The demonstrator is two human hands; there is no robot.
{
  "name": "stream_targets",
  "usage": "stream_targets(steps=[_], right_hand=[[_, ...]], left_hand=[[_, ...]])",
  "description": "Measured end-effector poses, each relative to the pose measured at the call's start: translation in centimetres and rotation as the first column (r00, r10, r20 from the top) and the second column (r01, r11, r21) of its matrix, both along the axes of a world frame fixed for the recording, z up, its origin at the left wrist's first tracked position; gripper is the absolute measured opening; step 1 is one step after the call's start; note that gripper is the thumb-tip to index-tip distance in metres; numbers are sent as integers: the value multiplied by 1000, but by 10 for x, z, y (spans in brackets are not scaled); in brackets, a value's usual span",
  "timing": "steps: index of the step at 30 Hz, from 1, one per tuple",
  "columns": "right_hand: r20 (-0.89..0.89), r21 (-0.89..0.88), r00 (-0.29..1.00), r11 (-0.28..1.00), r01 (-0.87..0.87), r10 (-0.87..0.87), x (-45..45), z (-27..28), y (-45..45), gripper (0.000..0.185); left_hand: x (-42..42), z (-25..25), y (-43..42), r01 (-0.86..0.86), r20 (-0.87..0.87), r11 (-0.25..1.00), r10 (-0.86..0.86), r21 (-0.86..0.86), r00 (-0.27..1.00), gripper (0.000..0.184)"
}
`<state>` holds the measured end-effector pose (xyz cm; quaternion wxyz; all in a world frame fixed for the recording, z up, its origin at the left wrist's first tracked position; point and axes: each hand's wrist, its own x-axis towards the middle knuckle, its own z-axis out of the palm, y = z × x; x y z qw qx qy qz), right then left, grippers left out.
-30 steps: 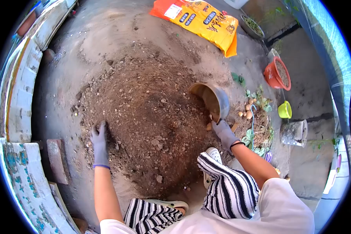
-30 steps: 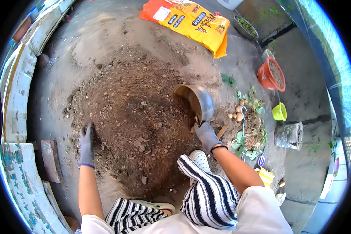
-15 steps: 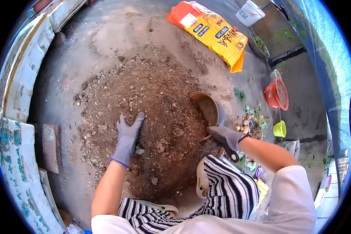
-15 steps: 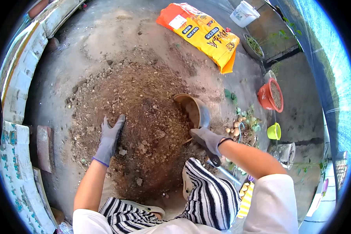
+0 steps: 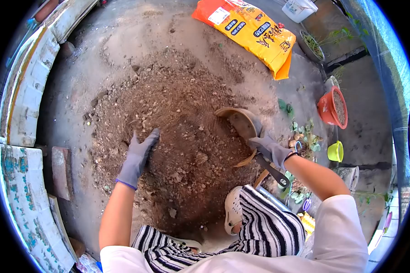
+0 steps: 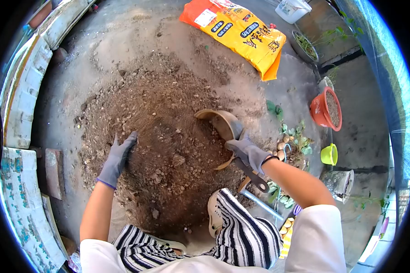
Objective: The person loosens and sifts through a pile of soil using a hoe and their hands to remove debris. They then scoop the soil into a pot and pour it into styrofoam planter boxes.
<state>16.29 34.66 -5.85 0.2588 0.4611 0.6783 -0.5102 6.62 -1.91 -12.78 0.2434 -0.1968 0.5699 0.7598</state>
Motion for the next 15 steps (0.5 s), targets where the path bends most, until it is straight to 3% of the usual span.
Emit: stream_targets(steps=[2, 3, 5, 7, 9, 11, 13, 15], right_hand=[[-67, 62, 997, 997, -36, 40, 2, -7, 1, 62], [-69, 62, 996, 997, -43, 47, 1, -6, 0, 62], [-62, 91, 998, 996, -21, 27, 0, -2, -4, 63], [-39, 63, 999, 998, -6, 8, -1, 7, -7, 64], [-16, 36, 1000, 999, 17, -17, 0, 9, -5, 65], [-106, -78, 985, 989, 129, -137, 7, 5, 1, 70], [-379, -268, 921, 963, -13, -93, 24, -5, 18, 69], [-347, -322, 925, 946, 39, -156, 31, -17, 27, 64]], left_hand=[[4, 4, 12, 184, -16, 965, -191, -188, 982, 102], [7, -23, 23, 201, -26, 940, -216, -275, 976, 99], [7, 19, 67, 386, 98, 847, -378, -365, 921, 97], [10, 18, 113, 466, 63, 779, -487, -420, 871, 100], [20, 4, 158, 491, -55, 685, -610, -537, 790, 111], [27, 21, 197, 524, -33, 537, -719, -661, 695, 116], [32, 21, 221, 533, -77, 530, -753, -660, 654, 109], [37, 17, 231, 426, -278, 612, -734, -666, 619, 101]])
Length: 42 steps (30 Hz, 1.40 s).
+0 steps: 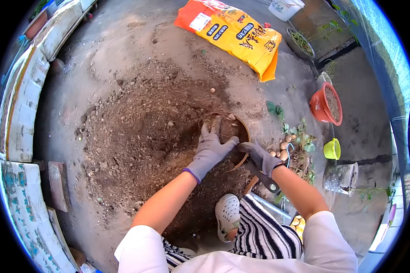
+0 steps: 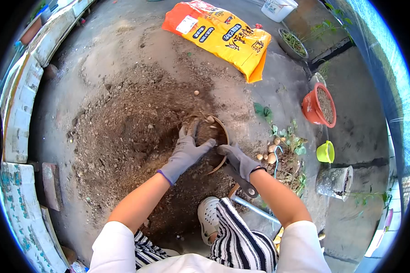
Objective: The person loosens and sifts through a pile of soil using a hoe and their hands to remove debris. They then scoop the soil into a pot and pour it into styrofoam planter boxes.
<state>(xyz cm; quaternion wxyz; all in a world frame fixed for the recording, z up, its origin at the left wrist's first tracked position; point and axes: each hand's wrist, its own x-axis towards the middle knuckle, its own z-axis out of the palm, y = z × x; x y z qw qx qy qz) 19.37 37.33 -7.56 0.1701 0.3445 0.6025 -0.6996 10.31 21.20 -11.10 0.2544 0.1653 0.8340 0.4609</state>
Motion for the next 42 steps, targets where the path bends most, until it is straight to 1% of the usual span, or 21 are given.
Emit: stream_targets(steps=[1, 4, 5, 7, 8, 9, 10, 11, 13, 15, 16, 18, 19, 22, 23, 28, 31, 38, 39, 41, 42], right_hand=[[7, -23, 1000, 1000, 16, -15, 4, -5, 3, 63], [-181, 343, 905, 888, -308, 384, 35, -16, 29, 55], [-245, 494, 815, 791, -361, 525, 43, -19, 35, 54], [-272, 775, 607, 544, -322, 747, 42, 2, 27, 53], [-282, 771, 597, 548, -325, 751, 44, -23, 37, 53], [-358, 628, 701, 714, -308, 617, 51, -70, 58, 39], [-363, 478, 775, 817, -321, 517, 56, -91, 71, 39], [-347, 319, 848, 901, -295, 401, 61, -111, 83, 39], [-287, 134, 907, 950, -281, 308, 64, -114, 88, 51], [-364, 409, 780, 840, -357, 509, 60, -82, 76, 50], [-343, 692, 593, 623, -365, 729, 55, -52, 66, 49], [-308, 431, 745, 784, -446, 592, 32, -15, 43, 49], [-193, 102, 935, 954, -283, 298, 22, -8, 37, 52], [142, -57, 989, 997, -44, 51, 1, 35, 2, 61], [-47, 85, 970, 969, -234, 238, 0, 55, -16, 62], [167, 4, 981, 995, -97, 95, -8, 31, -10, 68], [221, 13, 970, 994, -109, 104, 0, 24, 4, 57], [270, -71, 962, 997, -24, 43, -5, 34, 15, 48], [-93, 189, 887, 883, -430, 452, 6, 16, 35, 51], [-289, 546, 517, 582, -602, 806, 10, 11, 45, 53], [-191, 79, 854, 875, -479, 484, 8, 20, 36, 54]], left_hand=[[-2, 4, -1, 41, -4, 999, -41, 28, 999, 98], [-14, 22, -34, 140, 101, 971, -162, 193, 982, 89], [-21, 43, -54, 161, 89, 978, -173, 130, 981, 82], [-32, 42, -105, 40, 199, 968, -91, 247, 976, 77], [-38, 40, -135, -15, 222, 979, -31, 203, 974, 75], [-37, 36, -167, -129, 259, 985, 96, 115, 961, 72], [-36, 22, -204, -118, 42, 992, 120, -55, 992, 73], [-25, 21, -236, -133, -45, 910, 126, -392, 991, 88], [11, 2, -290, -44, 109, 746, 156, -665, 982, 116], [49, 2, -302, 30, 229, 732, 174, -680, 958, 126], [66, 3, -301, 103, 341, 731, 185, -675, 922, 137], [95, -19, -280, -54, 279, 768, 296, -638, 914, 141], [103, -34, -266, -204, 217, 784, 395, -586, 893, 144], [116, -65, -231, -273, 223, 751, 486, -601, 845, 143], [115, -71, -222, -246, 283, 751, 499, -612, 819, 141], [91, -58, -191, -364, 331, 747, 601, -557, 727, 134], [55, -34, -165, -353, 366, 884, 452, -307, 814, 132], [19, -27, -90, -118, 319, 943, 221, -313, 922, 128], [18, -26, -80, -113, 318, 943, 217, -314, 923, 128], [16, -21, -57, -33, 267, 960, 110, -280, 957, 127], [14, -18, -44, 11, 240, 965, 55, -263, 969, 126]])
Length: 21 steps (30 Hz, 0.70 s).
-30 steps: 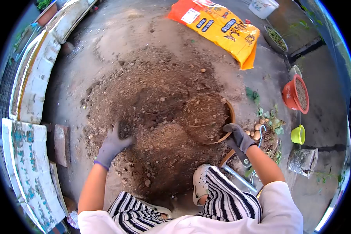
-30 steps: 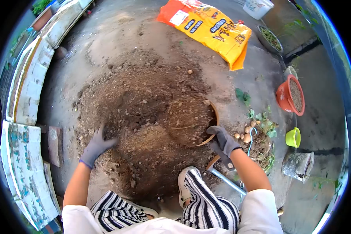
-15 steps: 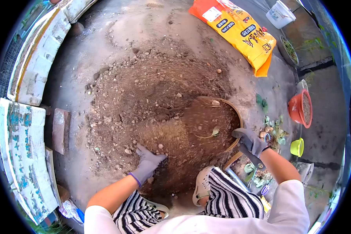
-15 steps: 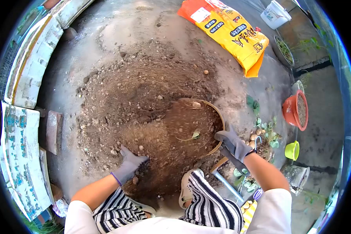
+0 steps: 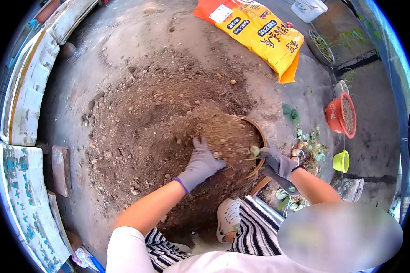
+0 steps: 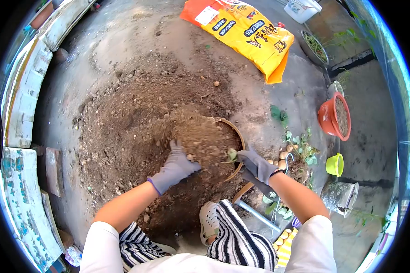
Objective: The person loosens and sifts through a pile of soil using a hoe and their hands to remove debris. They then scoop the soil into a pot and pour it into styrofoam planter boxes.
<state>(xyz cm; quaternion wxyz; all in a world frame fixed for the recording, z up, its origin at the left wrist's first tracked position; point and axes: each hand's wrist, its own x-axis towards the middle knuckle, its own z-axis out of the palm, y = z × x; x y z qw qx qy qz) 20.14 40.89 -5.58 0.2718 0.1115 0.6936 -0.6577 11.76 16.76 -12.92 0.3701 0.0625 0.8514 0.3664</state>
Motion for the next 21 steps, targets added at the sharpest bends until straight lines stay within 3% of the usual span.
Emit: stream_targets(steps=[1, 2, 3, 4, 5, 8, 10, 11, 12, 14, 16, 17, 20, 21], right_hand=[[446, -216, 856, 897, 385, -260, -3, 5, -4, 54], [444, -215, 857, 898, 385, -262, -1, 2, -4, 54], [343, -218, 898, 906, 362, -277, 6, -5, -3, 50], [353, -210, 881, 891, 402, -314, 10, -20, 1, 48], [363, -202, 863, 875, 441, -351, 15, -34, 5, 46], [479, -213, 737, 751, 625, -478, 33, -70, 10, 46], [440, -132, 688, 716, 685, -577, 50, -88, 5, 42], [139, -81, 876, 877, 474, -461, 59, -89, 4, 38], [153, -98, 885, 884, 457, -440, 56, -76, -7, 34], [181, -132, 900, 897, 422, -397, 45, -43, -32, 28], [347, -238, 722, 688, 686, -599, 62, -50, -40, 32], [393, -266, 644, 590, 762, -656, 73, -58, -42, 38], [403, -283, 668, 609, 741, -625, 84, -32, -52, 40], [316, -227, 771, 746, 627, -552, 77, -2, -61, 42]], left_hand=[[-4, 20, 10, 50, -29, 999, -49, 15, 998, 123], [-5, 26, 21, 51, -31, 999, -50, 18, 998, 123], [-7, 30, 31, 145, -39, 989, -146, -11, 989, 122], [-12, 40, 36, 237, -43, 971, -239, -42, 970, 122], [-18, 49, 35, 250, 25, 968, -250, -2, 968, 118], [-28, 67, 18, 288, 6, 952, -290, 103, 957, 110], [-36, 83, -8, 280, -30, 950, -279, 135, 960, 103], [-37, 88, -25, 286, -68, 943, -278, 168, 958, 97], [-35, 85, -48, 216, -211, 945, -165, 244, 963, 83], [-33, 100, -94, -30, -159, 936, 91, 350, 983, 72], [-17, 117, -141, -323, 11, 870, 344, 372, 939, 63], [-6, 123, -164, -339, 20, 869, 356, 359, 934, 63], [43, 147, -212, -570, 211, 797, 532, 201, 820, 59], [58, 161, -221, -667, 317, 731, 604, 145, 731, 59]])
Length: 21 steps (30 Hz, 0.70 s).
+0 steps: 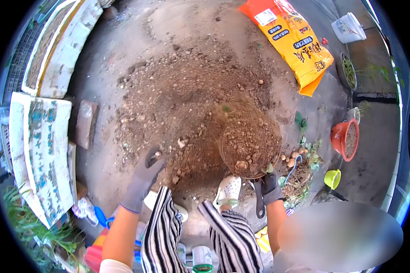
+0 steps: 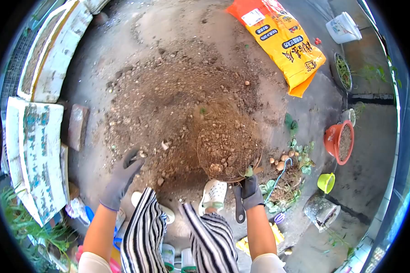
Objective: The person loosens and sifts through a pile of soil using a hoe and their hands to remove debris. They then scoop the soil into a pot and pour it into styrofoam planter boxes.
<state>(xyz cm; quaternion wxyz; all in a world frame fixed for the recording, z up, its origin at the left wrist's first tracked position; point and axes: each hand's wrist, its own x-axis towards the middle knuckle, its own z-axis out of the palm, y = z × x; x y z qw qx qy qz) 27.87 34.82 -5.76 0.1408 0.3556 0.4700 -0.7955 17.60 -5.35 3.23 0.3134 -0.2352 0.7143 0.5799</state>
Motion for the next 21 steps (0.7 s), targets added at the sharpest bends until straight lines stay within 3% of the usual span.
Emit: stream_targets(steps=[3, 4, 7, 8, 13, 17, 19, 21], right_hand=[[-17, 22, 1000, 1000, -7, 7, -17, 65, -25, 28], [41, -84, 997, 994, 65, -62, -21, 83, -29, 31], [123, -82, 992, 995, 53, -42, -36, 138, -40, 35], [34, 1, 994, 995, -102, 102, -35, 145, -33, 40], [88, -222, 984, 966, -133, 156, -84, 226, -62, 44], [-74, -49, 939, 939, -341, 337, -129, 253, -85, 41], [-126, -142, 915, 906, -398, 382, -161, 296, -143, 38], [-178, 8, 846, 860, -509, 503, -193, 304, -189, 36]], left_hand=[[42, 39, -13, -238, 171, 965, 218, 106, 961, 57], [55, 48, -12, -329, 145, 932, 309, 152, 940, 55], [78, 91, -15, -475, 287, 840, 402, 263, 870, 49], [79, 110, -11, -534, 289, 814, 466, 230, 836, 48], [87, 191, -20, -631, 247, 705, 581, 324, 775, 57], [106, 210, -59, -675, 148, 613, 686, 410, 712, 59], [102, 234, -90, -731, 231, 526, 720, 435, 655, 58], [99, 242, -132, -763, 235, 472, 760, 441, 606, 59]])
